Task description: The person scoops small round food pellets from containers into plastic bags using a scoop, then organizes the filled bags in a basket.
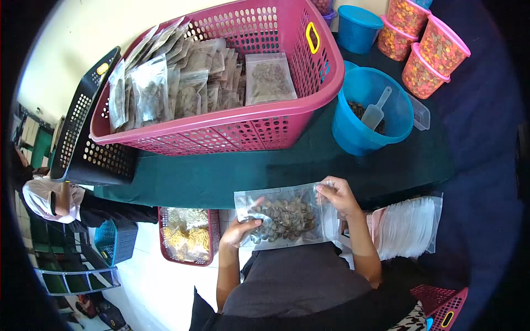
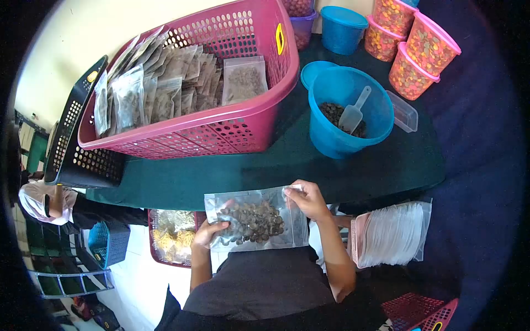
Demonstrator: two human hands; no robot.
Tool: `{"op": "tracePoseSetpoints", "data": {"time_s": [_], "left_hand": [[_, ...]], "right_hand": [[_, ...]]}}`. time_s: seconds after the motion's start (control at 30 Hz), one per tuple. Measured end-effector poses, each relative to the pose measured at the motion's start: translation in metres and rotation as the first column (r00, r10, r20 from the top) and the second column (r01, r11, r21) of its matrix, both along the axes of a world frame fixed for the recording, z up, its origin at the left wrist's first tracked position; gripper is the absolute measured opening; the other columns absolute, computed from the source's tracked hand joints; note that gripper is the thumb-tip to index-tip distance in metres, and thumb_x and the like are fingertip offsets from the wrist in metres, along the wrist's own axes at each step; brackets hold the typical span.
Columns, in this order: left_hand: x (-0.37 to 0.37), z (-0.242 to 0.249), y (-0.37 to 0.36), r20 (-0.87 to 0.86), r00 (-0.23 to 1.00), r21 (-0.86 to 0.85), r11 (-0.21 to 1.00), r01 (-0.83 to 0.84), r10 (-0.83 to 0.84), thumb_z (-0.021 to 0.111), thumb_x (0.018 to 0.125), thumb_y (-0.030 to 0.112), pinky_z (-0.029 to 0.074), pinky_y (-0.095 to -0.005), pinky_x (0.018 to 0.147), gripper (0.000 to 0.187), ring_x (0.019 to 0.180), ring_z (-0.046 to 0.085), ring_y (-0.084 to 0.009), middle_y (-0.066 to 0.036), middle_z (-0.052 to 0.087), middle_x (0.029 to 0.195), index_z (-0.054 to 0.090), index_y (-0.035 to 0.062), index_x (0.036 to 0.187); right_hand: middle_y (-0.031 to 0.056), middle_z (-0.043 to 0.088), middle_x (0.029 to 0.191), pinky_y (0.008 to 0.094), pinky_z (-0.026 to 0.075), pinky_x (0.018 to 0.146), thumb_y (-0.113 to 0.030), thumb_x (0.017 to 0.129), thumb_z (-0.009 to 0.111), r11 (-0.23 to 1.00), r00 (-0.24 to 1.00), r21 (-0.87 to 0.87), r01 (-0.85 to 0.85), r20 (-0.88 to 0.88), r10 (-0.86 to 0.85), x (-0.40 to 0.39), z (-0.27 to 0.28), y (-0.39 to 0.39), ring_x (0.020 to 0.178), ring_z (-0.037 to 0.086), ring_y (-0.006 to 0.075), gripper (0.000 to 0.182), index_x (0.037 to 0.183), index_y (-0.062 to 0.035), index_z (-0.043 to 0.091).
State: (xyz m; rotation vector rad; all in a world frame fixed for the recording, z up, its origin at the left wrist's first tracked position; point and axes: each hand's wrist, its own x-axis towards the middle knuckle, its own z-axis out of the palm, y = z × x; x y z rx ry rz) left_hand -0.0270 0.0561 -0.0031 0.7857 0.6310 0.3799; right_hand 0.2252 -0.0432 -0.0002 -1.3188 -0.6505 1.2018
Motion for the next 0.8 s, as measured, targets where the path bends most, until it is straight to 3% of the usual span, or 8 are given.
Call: {"op": "tracePoseSetpoints", "data": {"time_s": [0.13,0.2,0.27,0.37,0.5,0.57,0.8], "left_hand": [[0.01,0.001,-0.003,-0.002,1.0,-0.016,1.0,-0.015,0.015,0.058,0.066,-0.002,0.036,-0.0245,0.081,0.061,0.088,0.047,-0.0123,-0.006,0.05,0.102,0.034,0.0,0.122],[0.016,0.001,-0.004,-0.006,1.0,-0.028,0.999,-0.025,0.025,0.058,0.066,-0.002,0.035,-0.0246,0.082,0.061,0.089,0.048,-0.0126,-0.006,0.05,0.102,0.034,-0.0001,0.122],[0.024,0.004,-0.005,0.027,0.998,-0.047,0.998,-0.05,0.051,0.057,0.066,-0.002,0.036,-0.0246,0.081,0.061,0.088,0.048,-0.0125,-0.005,0.051,0.099,0.034,0.0001,0.122],[0.032,0.002,-0.005,0.03,0.996,-0.05,0.995,-0.088,0.09,0.057,0.066,-0.002,0.036,-0.0244,0.08,0.061,0.086,0.048,-0.0122,-0.005,0.05,0.099,0.034,0.0007,0.122],[0.043,-0.003,-0.005,0.006,0.994,0.016,0.994,-0.111,0.111,0.058,0.066,0.0,0.036,-0.0245,0.081,0.062,0.089,0.048,-0.0122,-0.005,0.049,0.101,0.034,0.0012,0.122],[0.05,0.0,-0.008,0.01,0.993,0.004,0.993,-0.117,0.117,0.058,0.066,0.001,0.036,-0.0247,0.082,0.061,0.089,0.048,-0.0124,-0.006,0.049,0.101,0.035,0.0012,0.122],[0.06,-0.008,-0.013,-0.008,0.984,0.034,0.983,-0.178,0.179,0.06,0.065,0.004,0.034,-0.0274,0.085,0.061,0.091,0.048,-0.0147,-0.006,0.05,0.1,0.036,0.0017,0.121]], "right_hand": [[0.0021,0.052,0.058,0.0213,0.04,0.049,-0.008,0.078,0.054,1.0,0.993,0.021,-0.015,0.119,0.012,0.01,-0.01,0.001,0.054,0.049,0.0064,0.01,0.072,-0.0003,0.053],[0.0024,0.053,0.062,0.0219,0.042,0.051,-0.01,0.078,0.055,0.999,0.998,0.042,-0.021,0.061,0.019,0.015,-0.009,0.001,0.056,0.051,0.0073,0.01,0.075,-0.0005,0.054],[0.0033,0.055,0.068,0.0227,0.045,0.054,-0.012,0.078,0.055,0.997,0.996,-0.08,0.016,-0.089,-0.023,0.019,0.003,0.001,0.059,0.053,0.0089,0.012,0.08,0.0,0.055],[0.0041,0.056,0.074,0.0235,0.046,0.056,-0.013,0.079,0.055,0.982,0.992,-0.178,-0.067,-0.117,0.047,0.032,0.011,-0.002,0.062,0.055,0.0104,0.015,0.085,0.0009,0.055],[0.0042,0.056,0.07,0.0224,0.045,0.054,-0.012,0.077,0.057,0.968,0.982,-0.174,-0.181,-0.091,0.167,0.049,0.004,-0.009,0.06,0.054,0.0093,0.014,0.081,0.0014,0.056],[0.0039,0.057,0.068,0.0214,0.044,0.053,-0.01,0.077,0.057,0.965,0.97,-0.135,-0.223,0.069,0.234,0.057,-0.008,-0.01,0.058,0.054,0.0091,0.013,0.081,0.0023,0.056],[0.004,0.057,0.068,0.0212,0.043,0.051,-0.009,0.076,0.058,0.962,0.975,-0.156,-0.222,-0.016,0.223,0.069,-0.005,-0.004,0.058,0.053,0.0083,0.013,0.081,0.0031,0.056]]}}
